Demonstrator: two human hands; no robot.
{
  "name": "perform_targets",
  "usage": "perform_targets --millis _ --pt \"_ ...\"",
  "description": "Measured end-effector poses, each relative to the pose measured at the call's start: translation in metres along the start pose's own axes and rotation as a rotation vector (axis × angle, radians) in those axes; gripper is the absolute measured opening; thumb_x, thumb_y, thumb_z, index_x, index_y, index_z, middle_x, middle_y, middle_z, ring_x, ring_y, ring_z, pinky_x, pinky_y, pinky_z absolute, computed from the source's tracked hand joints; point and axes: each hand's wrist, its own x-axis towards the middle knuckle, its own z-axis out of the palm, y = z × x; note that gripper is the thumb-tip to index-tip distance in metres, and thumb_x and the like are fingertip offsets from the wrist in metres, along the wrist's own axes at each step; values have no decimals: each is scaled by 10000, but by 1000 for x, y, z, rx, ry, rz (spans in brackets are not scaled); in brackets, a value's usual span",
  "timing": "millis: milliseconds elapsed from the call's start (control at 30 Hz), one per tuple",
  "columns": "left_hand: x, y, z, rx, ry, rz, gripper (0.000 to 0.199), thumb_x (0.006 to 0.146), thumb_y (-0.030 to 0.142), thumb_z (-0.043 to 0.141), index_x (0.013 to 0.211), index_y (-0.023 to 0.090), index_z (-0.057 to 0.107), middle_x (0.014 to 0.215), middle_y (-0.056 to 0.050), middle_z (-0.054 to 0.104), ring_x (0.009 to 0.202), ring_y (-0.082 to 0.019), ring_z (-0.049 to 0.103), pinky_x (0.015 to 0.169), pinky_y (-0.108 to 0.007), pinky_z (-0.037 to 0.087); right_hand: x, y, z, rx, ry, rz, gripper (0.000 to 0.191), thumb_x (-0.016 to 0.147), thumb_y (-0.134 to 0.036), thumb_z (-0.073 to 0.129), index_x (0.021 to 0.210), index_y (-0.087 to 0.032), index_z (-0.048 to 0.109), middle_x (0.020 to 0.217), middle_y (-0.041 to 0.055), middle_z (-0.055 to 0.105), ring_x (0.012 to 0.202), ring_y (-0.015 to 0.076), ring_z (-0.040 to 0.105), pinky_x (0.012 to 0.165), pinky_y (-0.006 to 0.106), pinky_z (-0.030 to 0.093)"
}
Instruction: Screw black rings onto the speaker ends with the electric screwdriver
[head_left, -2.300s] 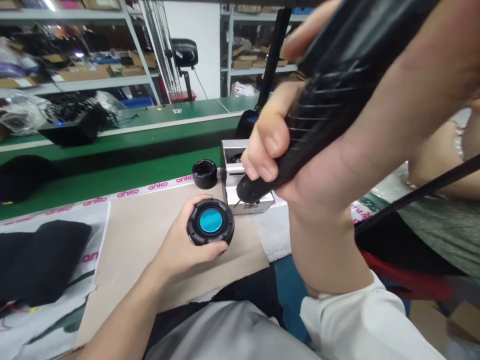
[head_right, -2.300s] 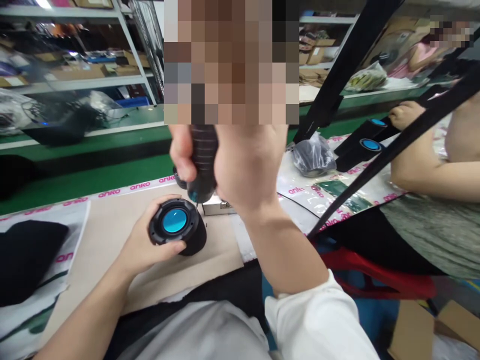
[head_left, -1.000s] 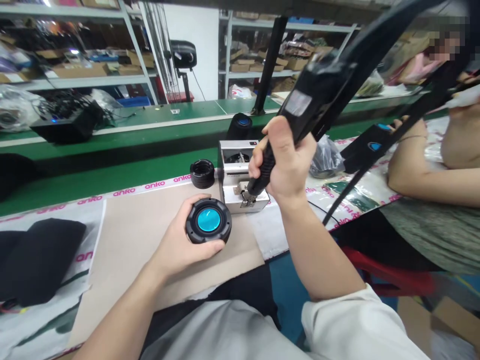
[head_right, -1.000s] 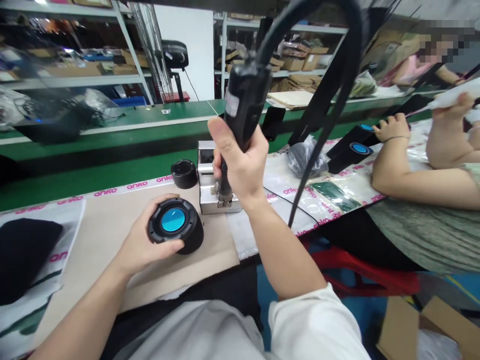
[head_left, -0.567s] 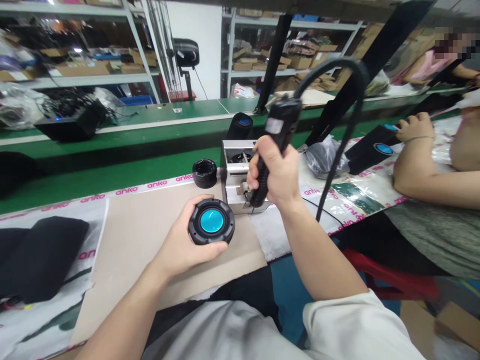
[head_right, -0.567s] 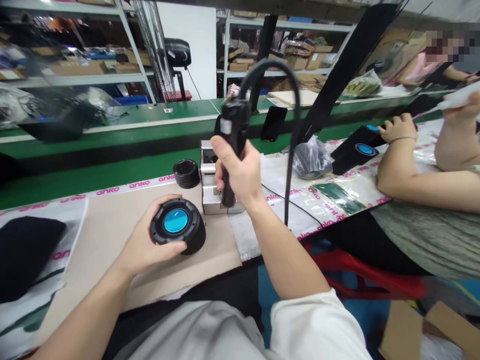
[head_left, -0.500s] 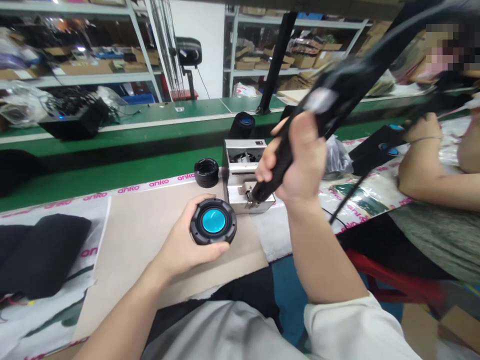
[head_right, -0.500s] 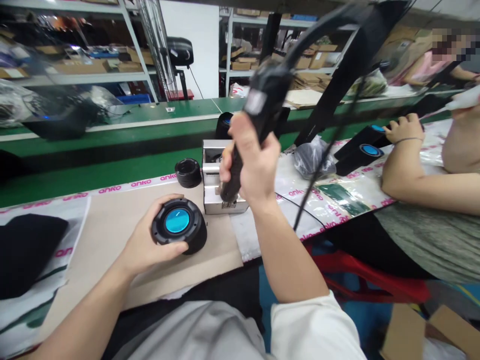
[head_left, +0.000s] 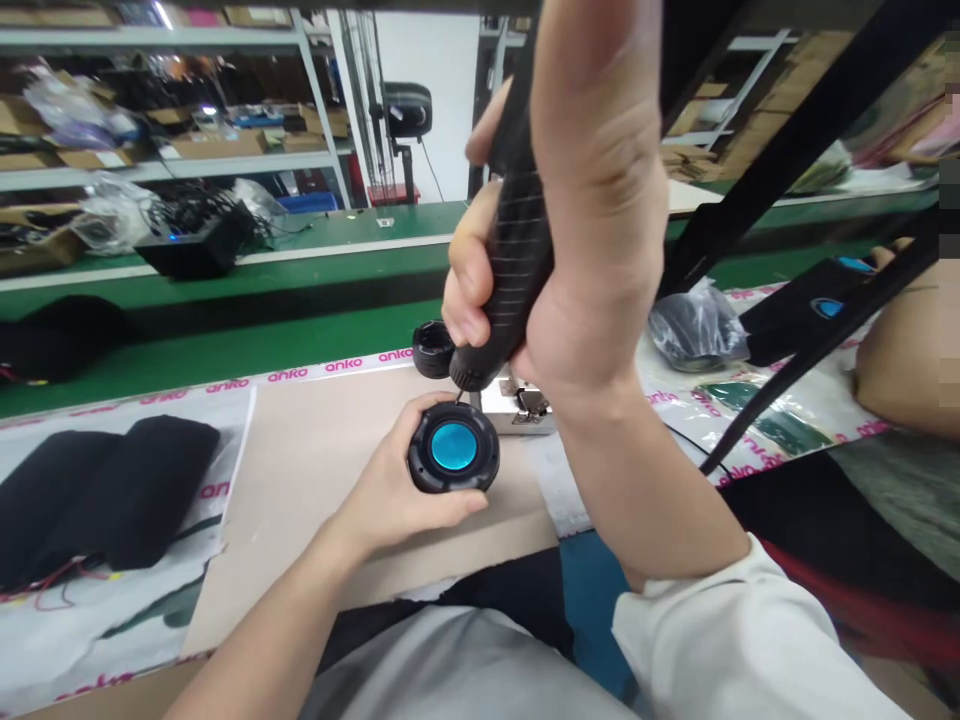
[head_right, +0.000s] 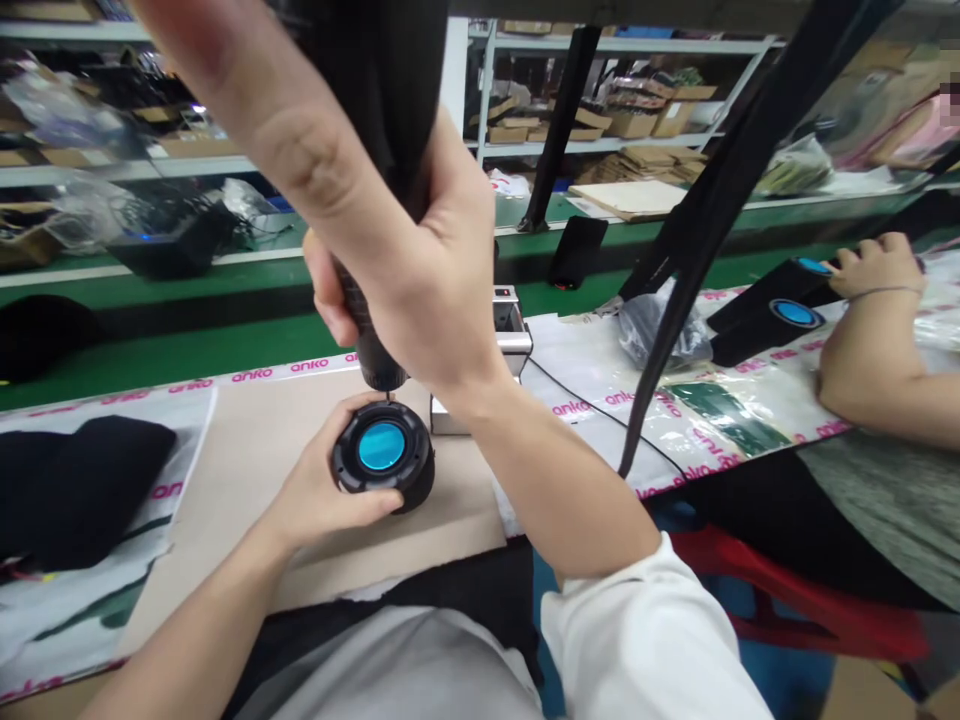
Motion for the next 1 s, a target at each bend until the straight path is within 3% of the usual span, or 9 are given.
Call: perform_targets --millis 100,200,367,500,633,667,767,900,1000 --pt "1 0 0 -2 4 10 878 638 390 999 1374 227 549 1320 -122 754 1215 -348 745 1058 -466 601 0 12 -5 144 -211 -186 455 954 -685 720 935 -250 589 589 -56 527 436 112 481 382 252 381" --pt "2 -1 0 5 19 -5 861 629 382 1000 1348 225 554 1287 -119 762 1190 -347 749 1034 -469 608 1 19 -8 103 -357 -156 272 1041 -492 710 985 -242 620 632 -44 536 491 128 521 430 265 420" --pt "3 -3 -1 9 23 -11 836 627 402 1000 1317 226 562 1232 -104 770 1143 -341 755 987 -464 616 2 22 -4 99 -369 -155 181 1057 -416 677 1000 -248 640 583 -61 496 453 117 483 449 240 390" --pt "3 -4 -2 18 22 2 844 631 389 1000 1333 226 560 1223 -94 772 1133 -330 758 978 -443 615 0 21 1 38 -342 -137 219 1059 -243 576 844 -209 593 544 -51 429 442 127 459 439 243 370" --pt "2 -5 -2 0 17 13 834 651 402 997 1344 224 569 1253 -100 766 1163 -327 754 1001 -427 610 -2 16 -7 140 -340 -163 92 1009 -189 625 924 -212 600 601 -60 527 446 125 462 422 245 383" --pt "2 -5 -3 -3 16 17 835 660 404 994 1356 226 569 1280 -105 758 1183 -327 749 1016 -424 605 -1 16 -14 193 -324 -201 71 1001 -235 661 956 -215 610 617 -62 553 440 126 470 412 249 397" --pt "0 -5 -2 0 11 13 848 676 397 985 1390 228 559 1328 -119 742 1210 -330 743 1024 -415 603 1 21 -43 249 -107 -343 295 940 -468 789 920 -226 621 570 -72 550 375 125 448 337 258 369" --pt "-1 -5 -2 3 12 6 847 673 392 976 1389 216 558 1330 -131 740 1209 -337 744 1021 -415 601 3 43 -78 53 198 -281 412 898 -553 831 814 -226 595 486 -69 517 305 128 417 263 263 299" --pt "-1 -6 -2 28 30 1 844 679 391 966 1396 210 561 1346 -137 730 1228 -344 734 1041 -426 586 -2 63 -88 -9 244 -272 484 860 -606 859 836 -233 552 501 -85 527 310 121 436 268 255 308"
